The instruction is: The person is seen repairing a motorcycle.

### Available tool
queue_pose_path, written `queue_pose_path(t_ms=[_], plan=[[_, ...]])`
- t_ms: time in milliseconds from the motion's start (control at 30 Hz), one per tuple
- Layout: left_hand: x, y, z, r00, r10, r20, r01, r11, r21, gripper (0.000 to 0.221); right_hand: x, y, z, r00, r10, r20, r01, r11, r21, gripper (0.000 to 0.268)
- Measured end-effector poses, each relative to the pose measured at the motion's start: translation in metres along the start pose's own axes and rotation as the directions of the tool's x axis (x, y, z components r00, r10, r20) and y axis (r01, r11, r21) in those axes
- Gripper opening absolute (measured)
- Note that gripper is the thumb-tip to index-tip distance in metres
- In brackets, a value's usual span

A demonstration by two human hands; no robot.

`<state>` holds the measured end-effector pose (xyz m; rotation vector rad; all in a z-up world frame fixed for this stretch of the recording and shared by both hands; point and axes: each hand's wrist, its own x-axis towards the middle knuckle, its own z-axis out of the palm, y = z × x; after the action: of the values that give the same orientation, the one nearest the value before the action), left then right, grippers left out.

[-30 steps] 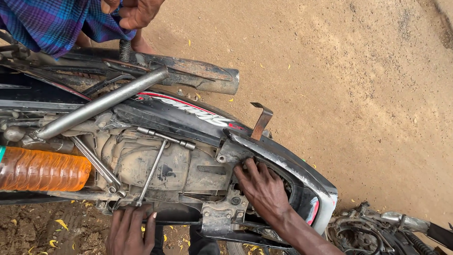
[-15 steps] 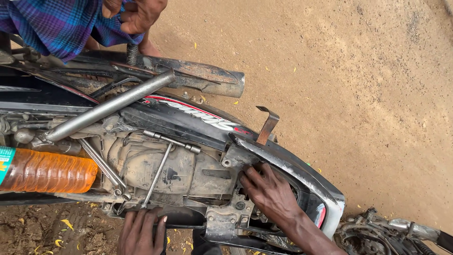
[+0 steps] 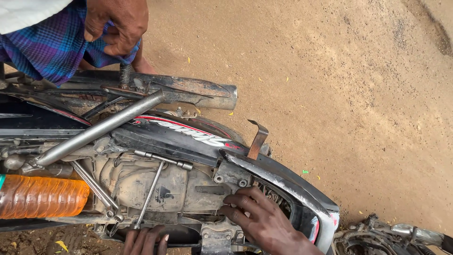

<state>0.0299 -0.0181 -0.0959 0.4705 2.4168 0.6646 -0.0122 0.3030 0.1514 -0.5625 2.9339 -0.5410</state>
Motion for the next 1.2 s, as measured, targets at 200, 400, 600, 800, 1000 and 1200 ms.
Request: queue_pose_path(t_ms=[200, 400, 600, 800, 1000, 1200], plan=[[0.03, 0.097, -0.024, 0.996, -0.086, -0.03, 0.061, 0.873, -0.485, 0.038, -0.007, 0.025, -0.006, 0.807, 0.576, -0.132, -0.409, 0.705, 0.579, 0.019], [0.08, 0.2, -0.071, 0.959, -0.244, 0.144, 0.244, 0.454, -0.857, 0.047, 0.035, 0.065, -0.043, 0.508, 0.854, -0.114, -0.793, 0.516, 0.323, 0.026], [0.097, 0.207, -0.057, 0.942, -0.317, 0.109, 0.21, 0.307, -0.928, 0.031, 0.046, 0.096, -0.029, 0.743, 0.655, -0.136, -0.658, 0.752, 0.027, 0.036], [0.097, 0.212, -0.06, 0.937, -0.344, 0.066, 0.191, 0.344, -0.919, 0.022, 0.05, 0.096, -0.017, 0.614, 0.788, -0.041, -0.784, 0.615, 0.081, 0.043], [0.095, 0.204, -0.043, 0.96, -0.264, -0.093, -0.006, 0.313, -0.95, 0.035, 0.045, 0.102, -0.004, 0.686, 0.72, -0.105, -0.714, 0.694, 0.091, 0.041], [0.092, 0.194, -0.028, 0.97, -0.2, -0.141, -0.084, 0.268, -0.96, 0.037, 0.053, 0.088, -0.004, 0.729, 0.674, -0.117, -0.665, 0.738, 0.115, 0.036]])
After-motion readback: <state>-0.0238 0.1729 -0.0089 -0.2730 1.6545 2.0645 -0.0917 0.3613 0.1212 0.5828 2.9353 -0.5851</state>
